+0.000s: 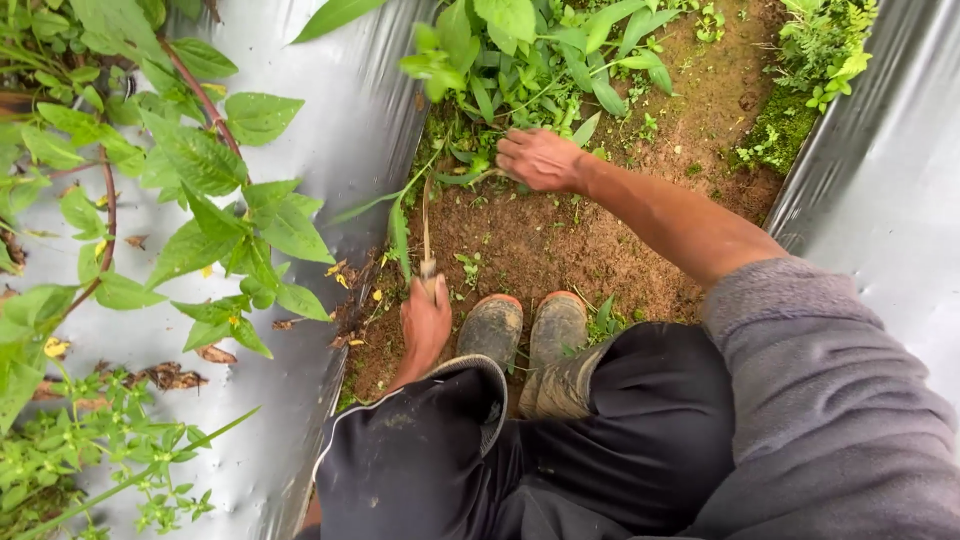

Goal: The person is weeding between rows of plants in a field using a hand sickle and manual pulling.

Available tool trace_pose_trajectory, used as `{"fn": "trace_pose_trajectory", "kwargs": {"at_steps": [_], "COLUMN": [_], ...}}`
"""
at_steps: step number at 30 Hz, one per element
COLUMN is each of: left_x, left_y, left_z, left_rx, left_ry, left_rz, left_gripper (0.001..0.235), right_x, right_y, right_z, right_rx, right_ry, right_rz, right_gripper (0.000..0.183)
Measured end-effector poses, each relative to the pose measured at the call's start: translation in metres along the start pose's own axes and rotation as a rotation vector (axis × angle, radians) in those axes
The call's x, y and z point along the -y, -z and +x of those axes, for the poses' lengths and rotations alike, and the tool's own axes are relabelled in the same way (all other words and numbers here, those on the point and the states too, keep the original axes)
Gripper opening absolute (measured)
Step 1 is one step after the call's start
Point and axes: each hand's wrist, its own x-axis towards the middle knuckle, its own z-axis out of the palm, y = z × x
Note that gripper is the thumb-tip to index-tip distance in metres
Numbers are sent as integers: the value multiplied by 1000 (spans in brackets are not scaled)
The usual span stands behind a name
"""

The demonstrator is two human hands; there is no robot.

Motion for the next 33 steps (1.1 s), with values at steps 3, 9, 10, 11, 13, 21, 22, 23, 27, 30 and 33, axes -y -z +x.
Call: {"fn": "trace_pose_trajectory", "kwargs": {"at_steps": [3,9,10,11,13,21,22,23,27,30,33], "left_x": [16,27,29,32,36,35,23,12,16,41,36], "left_y": [1,-10,-13,-15,-15,-11,-8,-6,-13,-18,-20], "left_z": [-15,-4,-5,-7,-11,0,6,11,14,-4,-1], "left_rx": [20,-143,-219,-289,-333,-222,-201,-172,-236,-144,-95], "left_ry": [36,-40,-87,-136,-166,-215,-192,-170,-89,-40,18], "left_rz": [1,-151,-204,-254,-241,-253,-206,-159,-117,-102,-60], "left_gripper": [59,36,31,25,26,19,19,20,20,23,20], "right_x": [-7,22,28,37,42,-6,-16,-24,-23,-9,-2], "right_y": [6,47,38,30,72,76,67,57,40,34,34], "right_z": [-28,-2,14,28,44,63,60,54,36,37,27], "right_rx": [121,-5,-71,-136,-132,-168,-85,3,83,201,285], "right_ry": [-49,86,134,178,179,-199,-282,-370,-366,-350,-340], "right_rz": [18,-8,-42,-73,-40,-130,-130,-128,-206,-123,-106], "right_gripper": [43,60,54,48,45,59,56,54,38,36,43]}}
